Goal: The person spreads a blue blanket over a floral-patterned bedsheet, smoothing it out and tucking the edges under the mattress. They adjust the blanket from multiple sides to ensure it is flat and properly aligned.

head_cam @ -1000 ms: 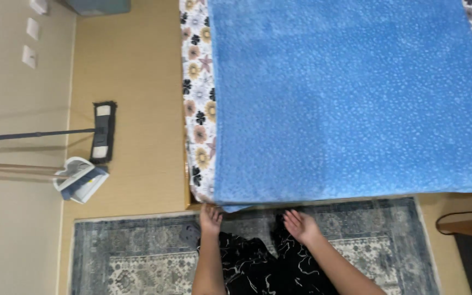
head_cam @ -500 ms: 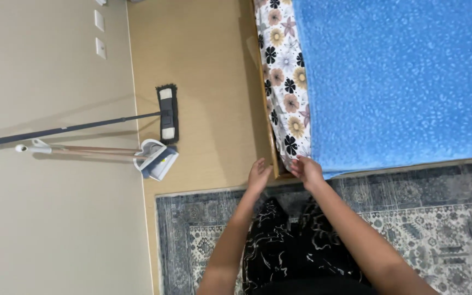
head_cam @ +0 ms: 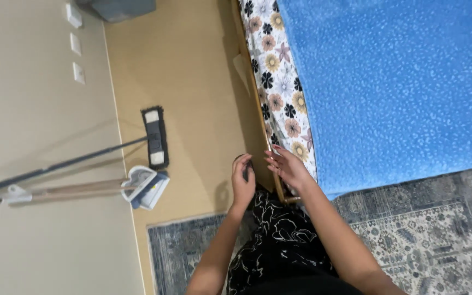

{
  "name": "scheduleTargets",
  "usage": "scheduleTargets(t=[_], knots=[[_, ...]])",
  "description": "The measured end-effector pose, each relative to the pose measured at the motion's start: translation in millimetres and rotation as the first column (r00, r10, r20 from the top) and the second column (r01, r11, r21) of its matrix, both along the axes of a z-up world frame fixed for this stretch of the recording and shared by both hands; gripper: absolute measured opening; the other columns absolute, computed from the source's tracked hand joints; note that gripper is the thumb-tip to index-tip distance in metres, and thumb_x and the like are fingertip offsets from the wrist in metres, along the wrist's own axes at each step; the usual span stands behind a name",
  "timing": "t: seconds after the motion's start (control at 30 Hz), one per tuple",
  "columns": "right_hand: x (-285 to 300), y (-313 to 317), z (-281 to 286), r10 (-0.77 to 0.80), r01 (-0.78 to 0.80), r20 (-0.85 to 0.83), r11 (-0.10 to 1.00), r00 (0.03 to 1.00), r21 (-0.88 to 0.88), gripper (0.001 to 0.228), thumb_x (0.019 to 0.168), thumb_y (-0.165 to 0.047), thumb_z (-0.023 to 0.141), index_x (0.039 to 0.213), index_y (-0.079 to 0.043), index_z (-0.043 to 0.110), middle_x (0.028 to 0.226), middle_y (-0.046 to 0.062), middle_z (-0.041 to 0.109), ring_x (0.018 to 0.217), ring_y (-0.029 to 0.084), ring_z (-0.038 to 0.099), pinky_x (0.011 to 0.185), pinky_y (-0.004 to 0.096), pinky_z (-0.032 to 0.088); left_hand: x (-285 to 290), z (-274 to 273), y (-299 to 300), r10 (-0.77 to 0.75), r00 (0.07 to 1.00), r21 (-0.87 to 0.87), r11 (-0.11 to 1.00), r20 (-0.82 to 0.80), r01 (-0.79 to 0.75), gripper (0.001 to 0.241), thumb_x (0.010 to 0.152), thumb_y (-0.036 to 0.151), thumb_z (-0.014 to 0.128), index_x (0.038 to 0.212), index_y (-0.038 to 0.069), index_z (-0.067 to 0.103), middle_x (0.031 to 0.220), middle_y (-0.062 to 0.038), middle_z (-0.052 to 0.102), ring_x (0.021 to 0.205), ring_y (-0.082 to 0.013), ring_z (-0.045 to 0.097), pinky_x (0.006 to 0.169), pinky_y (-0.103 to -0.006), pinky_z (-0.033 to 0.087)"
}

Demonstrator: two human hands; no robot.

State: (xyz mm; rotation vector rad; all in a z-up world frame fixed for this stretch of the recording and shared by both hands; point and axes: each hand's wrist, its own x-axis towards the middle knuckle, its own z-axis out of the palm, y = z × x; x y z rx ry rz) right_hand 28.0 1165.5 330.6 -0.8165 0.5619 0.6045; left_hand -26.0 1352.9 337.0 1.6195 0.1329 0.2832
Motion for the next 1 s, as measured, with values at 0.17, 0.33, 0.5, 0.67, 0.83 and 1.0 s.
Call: scheduleTargets(t=[0.17, 0.33, 0.5, 0.67, 0.83, 1.0], knots=[[89.7, 14.9, -32.8, -0.049, 0.044, 0.106, 0.998, 0.993, 0.044, 0.033, 0.1, -0.028, 0.057, 0.13, -0.013, 0.056, 0.125, 0.009, 0.067, 0.108, 0.022, 0.064, 0.092, 0.038, 0.051, 84.1, 28.2, 7.5, -0.156, 0.986, 0.233, 0.963, 0.066, 0.137, 0.038, 0.09, -0.012, 0.058, 0.126, -0.002, 0.06, 0.134, -0.02, 0.058, 0.13, -0.033, 0.056, 0.111, -0.041, 0.043], [176.8, 41.8, -67.5, -0.141, 0.143, -0.019, 0.977, 0.99, 0.157, 0.027, 0.105, -0.029, 0.056, 0.124, -0.011, 0.061, 0.111, 0.007, 0.066, 0.099, 0.02, 0.064, 0.091, 0.036, 0.051, 207.2, 33.6, 13.5, -0.311, 0.942, 0.198, 0.938, 0.124, 0.283, 0.04, 0.082, -0.013, 0.055, 0.119, 0.002, 0.061, 0.123, -0.015, 0.062, 0.12, -0.0319, 0.062, 0.106, -0.039, 0.049], [242.1, 93.8, -17.1, -0.094, 0.091, 0.053, 0.994, 0.994, 0.065, 0.027, 0.103, -0.027, 0.054, 0.123, -0.01, 0.061, 0.111, 0.008, 0.067, 0.102, 0.021, 0.063, 0.095, 0.038, 0.052, 301.1, 51.2, 40.4, -0.406, 0.912, -0.041, 0.914, -0.065, 0.404, 0.039, 0.085, -0.012, 0.049, 0.118, 0.003, 0.063, 0.128, -0.012, 0.06, 0.109, -0.0296, 0.063, 0.09, -0.0379, 0.052], [305.3, 126.2, -24.3, -0.077, 0.077, 0.0, 0.997, 0.997, 0.024, 0.034, 0.099, -0.031, 0.052, 0.127, -0.016, 0.064, 0.114, 0.003, 0.069, 0.104, 0.018, 0.061, 0.094, 0.035, 0.049, 387.4, 30.1, 70.8, -0.366, 0.927, 0.179, 0.92, 0.077, 0.348, 0.04, 0.084, -0.015, 0.05, 0.118, 0.002, 0.064, 0.127, -0.013, 0.062, 0.12, -0.0267, 0.062, 0.101, -0.0364, 0.051], [388.3, 161.7, -12.5, -0.159, 0.16, -0.05, 0.987, 0.986, 0.011, 0.033, 0.1, -0.04, 0.052, 0.121, -0.017, 0.064, 0.113, 0.004, 0.068, 0.101, 0.019, 0.062, 0.092, 0.038, 0.051, 482.6, -0.2, 96.0, -0.378, 0.925, 0.042, 0.924, -0.038, 0.379, 0.038, 0.089, -0.009, 0.052, 0.123, 0.005, 0.063, 0.124, -0.012, 0.061, 0.115, -0.0259, 0.063, 0.099, -0.0365, 0.053], [480.2, 201.1, -58.8, -0.278, 0.281, -0.064, 0.959, 0.958, 0.039, 0.038, 0.102, -0.045, 0.054, 0.124, -0.016, 0.064, 0.112, 0.003, 0.067, 0.098, 0.019, 0.061, 0.089, 0.036, 0.049, 592.8, -57.5, 139.4, -0.492, 0.866, -0.051, 0.871, -0.089, 0.49, 0.04, 0.092, -0.006, 0.052, 0.129, 0.006, 0.06, 0.124, -0.011, 0.066, 0.121, -0.0265, 0.062, 0.102, -0.035, 0.05]])
